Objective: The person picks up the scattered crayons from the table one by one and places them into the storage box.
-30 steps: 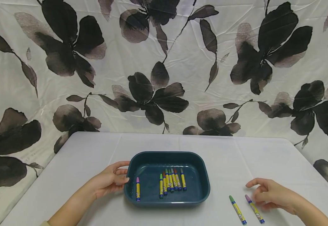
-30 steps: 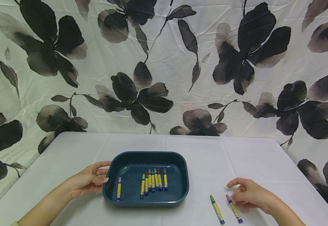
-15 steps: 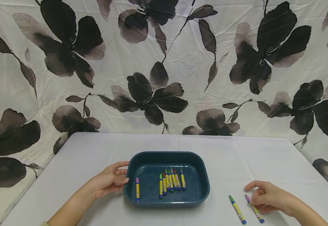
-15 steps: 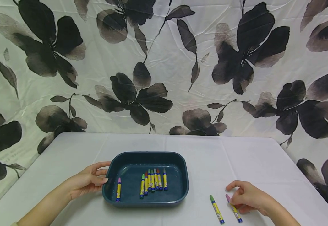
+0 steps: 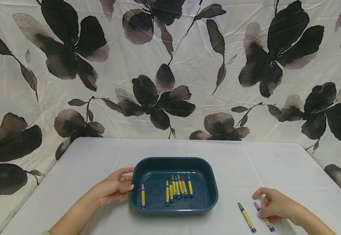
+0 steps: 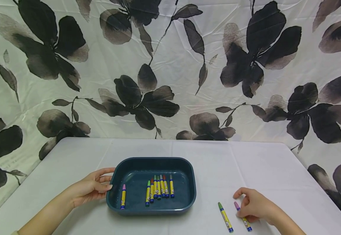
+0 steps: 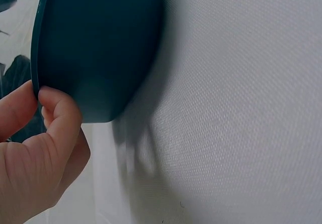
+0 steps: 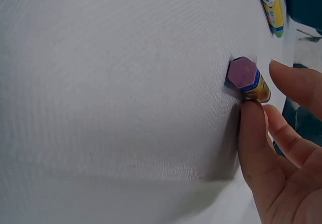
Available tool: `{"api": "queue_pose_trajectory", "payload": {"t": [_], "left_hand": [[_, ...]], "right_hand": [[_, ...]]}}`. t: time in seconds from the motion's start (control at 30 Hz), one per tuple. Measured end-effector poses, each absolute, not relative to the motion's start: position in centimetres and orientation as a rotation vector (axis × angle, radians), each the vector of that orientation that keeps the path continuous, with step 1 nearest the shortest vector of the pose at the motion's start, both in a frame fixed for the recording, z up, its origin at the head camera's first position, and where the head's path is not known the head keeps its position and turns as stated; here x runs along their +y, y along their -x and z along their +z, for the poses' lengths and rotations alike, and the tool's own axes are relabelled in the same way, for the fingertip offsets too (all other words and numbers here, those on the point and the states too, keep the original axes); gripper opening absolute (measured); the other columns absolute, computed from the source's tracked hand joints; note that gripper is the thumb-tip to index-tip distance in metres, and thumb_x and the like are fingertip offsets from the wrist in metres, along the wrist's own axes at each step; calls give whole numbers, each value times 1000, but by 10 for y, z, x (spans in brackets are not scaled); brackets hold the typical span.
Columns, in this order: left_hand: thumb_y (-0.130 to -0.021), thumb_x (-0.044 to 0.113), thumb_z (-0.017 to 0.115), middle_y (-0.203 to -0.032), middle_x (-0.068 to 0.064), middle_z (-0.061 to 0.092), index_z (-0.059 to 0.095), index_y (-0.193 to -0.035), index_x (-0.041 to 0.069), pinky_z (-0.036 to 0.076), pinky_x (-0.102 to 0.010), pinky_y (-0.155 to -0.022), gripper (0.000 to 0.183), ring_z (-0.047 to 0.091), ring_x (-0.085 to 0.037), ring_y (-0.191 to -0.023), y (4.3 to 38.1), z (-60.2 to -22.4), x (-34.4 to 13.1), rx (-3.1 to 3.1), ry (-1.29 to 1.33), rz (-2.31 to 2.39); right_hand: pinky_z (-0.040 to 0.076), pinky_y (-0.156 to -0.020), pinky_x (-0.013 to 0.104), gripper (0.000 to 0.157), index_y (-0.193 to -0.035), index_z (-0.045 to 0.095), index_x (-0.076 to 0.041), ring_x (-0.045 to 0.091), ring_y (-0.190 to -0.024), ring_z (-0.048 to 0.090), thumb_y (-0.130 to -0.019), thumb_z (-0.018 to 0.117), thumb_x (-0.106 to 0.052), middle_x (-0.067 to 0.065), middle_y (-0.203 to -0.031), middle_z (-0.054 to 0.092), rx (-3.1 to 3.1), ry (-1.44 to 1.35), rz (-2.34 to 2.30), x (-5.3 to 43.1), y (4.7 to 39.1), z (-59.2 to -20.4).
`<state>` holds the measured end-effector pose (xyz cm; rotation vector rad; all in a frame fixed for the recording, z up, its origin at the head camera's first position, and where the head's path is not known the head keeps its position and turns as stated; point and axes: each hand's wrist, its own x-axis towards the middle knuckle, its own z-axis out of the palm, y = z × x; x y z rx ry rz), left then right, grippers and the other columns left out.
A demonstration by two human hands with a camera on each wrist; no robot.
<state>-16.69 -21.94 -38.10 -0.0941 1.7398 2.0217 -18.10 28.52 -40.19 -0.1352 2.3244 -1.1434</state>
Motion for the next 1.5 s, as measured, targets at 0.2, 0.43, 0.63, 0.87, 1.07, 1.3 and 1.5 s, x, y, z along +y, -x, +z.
{"api": "queue_pose_trajectory", "payload": {"t": [0.2,0.43,0.63,0.87,1.07,1.3,1.5], "left_hand": [[-84,-13,54,-112,-15,43,12,-145,-1,50,-28,-72,75,54,-18,-87,166,-381,-221,1749,92,2023],[-84,-12,55,-111,-14,44,11,-144,-3,49,-28,-72,75,54,-17,-88,165,-381,-222,1738,57,2021],[-84,-12,55,-110,-14,44,11,-144,-3,49,-27,-71,75,54,-17,-87,164,-381,-222,1732,54,2023],[-84,-12,54,-111,-15,44,11,-144,-3,49,-28,-72,75,54,-18,-89,165,-382,-221,1719,42,2029],[-84,-13,54,-110,-14,44,11,-144,-3,49,-27,-71,74,54,-17,-88,165,-382,-222,1729,43,2026],[-84,-12,55,-108,-13,45,12,-144,-3,50,-27,-70,74,54,-17,-87,166,-381,-222,1748,53,2014],[-85,-12,54,-108,-14,45,12,-144,-3,49,-27,-70,73,55,-17,-87,166,-381,-221,1744,51,2014]], "right_hand": [[42,-47,24,44,-103,51,-1,16,-52,51,-68,77,0,6,-66,48,2422,186,-1104,279,180,-406],[44,-49,27,41,-102,53,-2,18,-54,51,-67,77,2,7,-69,47,2455,123,-1083,275,180,-406],[43,-50,25,35,-101,55,-1,16,-55,50,-72,73,1,6,-71,48,2372,114,-1134,278,182,-404],[46,-53,23,35,-107,53,1,13,-59,51,-75,69,-2,3,-74,50,2218,103,-1262,283,187,-405],[47,-56,23,38,-112,50,3,13,-64,54,-78,67,-3,2,-76,53,2080,144,-1393,282,193,-403],[49,-59,24,41,-117,46,4,13,-68,54,-81,64,-4,1,-77,55,1958,201,-1497,280,200,-399],[50,-61,26,41,-117,46,5,13,-70,55,-82,64,-4,0,-78,56,1966,217,-1517,276,202,-394]]}}
